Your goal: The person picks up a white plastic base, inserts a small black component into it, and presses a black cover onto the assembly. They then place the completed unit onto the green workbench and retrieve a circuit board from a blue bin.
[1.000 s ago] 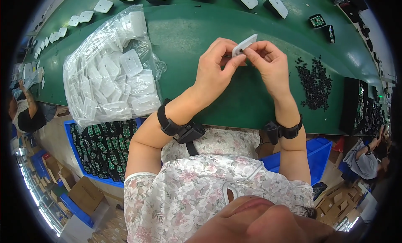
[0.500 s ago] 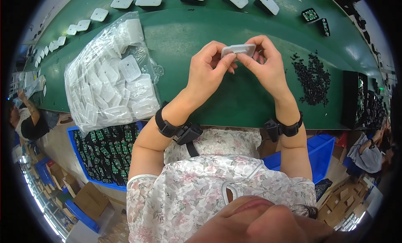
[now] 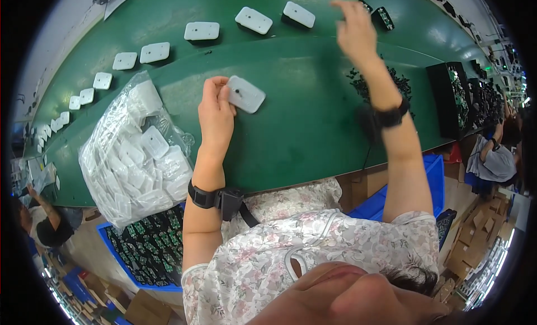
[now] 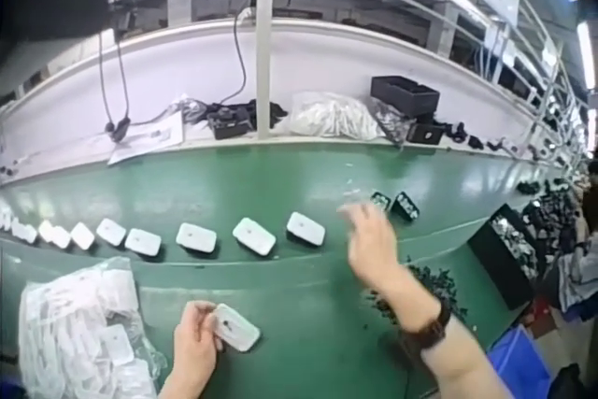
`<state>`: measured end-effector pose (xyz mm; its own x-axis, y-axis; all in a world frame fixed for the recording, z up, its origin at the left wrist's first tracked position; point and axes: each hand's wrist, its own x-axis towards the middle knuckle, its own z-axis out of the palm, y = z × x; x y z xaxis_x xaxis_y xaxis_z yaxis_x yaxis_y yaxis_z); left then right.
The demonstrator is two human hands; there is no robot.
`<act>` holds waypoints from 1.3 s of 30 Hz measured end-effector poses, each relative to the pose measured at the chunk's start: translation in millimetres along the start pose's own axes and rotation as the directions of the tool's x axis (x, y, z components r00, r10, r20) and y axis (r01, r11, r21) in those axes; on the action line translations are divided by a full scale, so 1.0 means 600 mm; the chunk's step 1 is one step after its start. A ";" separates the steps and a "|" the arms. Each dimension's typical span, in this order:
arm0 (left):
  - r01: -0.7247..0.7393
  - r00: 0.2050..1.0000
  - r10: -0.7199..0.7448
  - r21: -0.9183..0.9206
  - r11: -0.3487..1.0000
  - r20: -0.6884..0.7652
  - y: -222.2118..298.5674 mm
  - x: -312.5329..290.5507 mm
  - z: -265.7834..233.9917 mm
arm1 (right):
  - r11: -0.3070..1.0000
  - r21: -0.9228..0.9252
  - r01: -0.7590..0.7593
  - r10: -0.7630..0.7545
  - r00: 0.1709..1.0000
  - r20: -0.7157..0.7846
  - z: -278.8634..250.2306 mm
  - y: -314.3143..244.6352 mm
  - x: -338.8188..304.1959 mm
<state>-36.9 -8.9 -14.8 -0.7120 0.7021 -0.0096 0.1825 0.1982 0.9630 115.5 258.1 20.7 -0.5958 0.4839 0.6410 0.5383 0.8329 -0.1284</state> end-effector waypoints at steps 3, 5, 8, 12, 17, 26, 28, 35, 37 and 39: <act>-0.397 0.905 0.425 0.365 0.842 0.004 -0.030 0.016 0.001 | 0.893 -0.448 0.030 0.107 0.955 0.277 0.018 0.136 0.044; -0.378 0.918 0.394 0.414 0.828 0.050 -0.022 0.012 0.000 | 0.872 -0.394 0.289 -0.199 0.947 0.254 0.059 0.201 0.037; -0.290 0.950 0.307 0.502 0.815 0.051 0.003 0.006 0.005 | 0.932 -0.305 0.196 -0.036 0.887 0.460 0.053 0.218 0.049; -0.260 0.935 0.356 0.679 0.686 -0.001 0.017 -0.020 0.017 | 0.946 0.252 -0.203 0.114 0.937 0.330 0.011 0.113 0.025; -0.334 0.905 0.418 0.743 0.580 0.081 0.002 -0.031 0.029 | 0.801 0.556 -0.222 -0.074 0.884 0.461 -0.056 -0.039 -0.060; -0.561 0.810 0.522 0.612 0.558 0.268 -0.010 -0.036 0.000 | 0.991 -0.121 0.053 -0.004 0.929 0.370 -0.042 -0.102 -0.107; -0.561 0.814 0.518 0.588 0.582 0.264 -0.015 -0.042 -0.006 | 0.983 0.069 0.167 -0.181 0.934 0.309 -0.052 -0.108 -0.108; -0.592 0.803 0.542 0.425 0.685 0.246 -0.022 -0.044 -0.016 | 0.917 0.395 0.056 -0.199 0.923 0.330 -0.050 -0.110 -0.112; -0.577 0.815 0.546 0.357 0.734 0.195 -0.027 -0.048 -0.029 | 0.817 0.568 0.093 -0.299 0.911 0.282 -0.059 -0.141 -0.115; -0.558 0.829 0.537 0.276 0.783 0.155 -0.028 -0.056 -0.037 | 0.766 0.635 0.097 -0.342 0.898 0.275 -0.060 -0.175 -0.113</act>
<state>-31.1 -50.6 -24.4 -0.3872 0.7948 0.4673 0.7272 -0.0483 0.6847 121.1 128.1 17.9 -0.8835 0.2235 0.4117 -0.0242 0.8558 -0.5167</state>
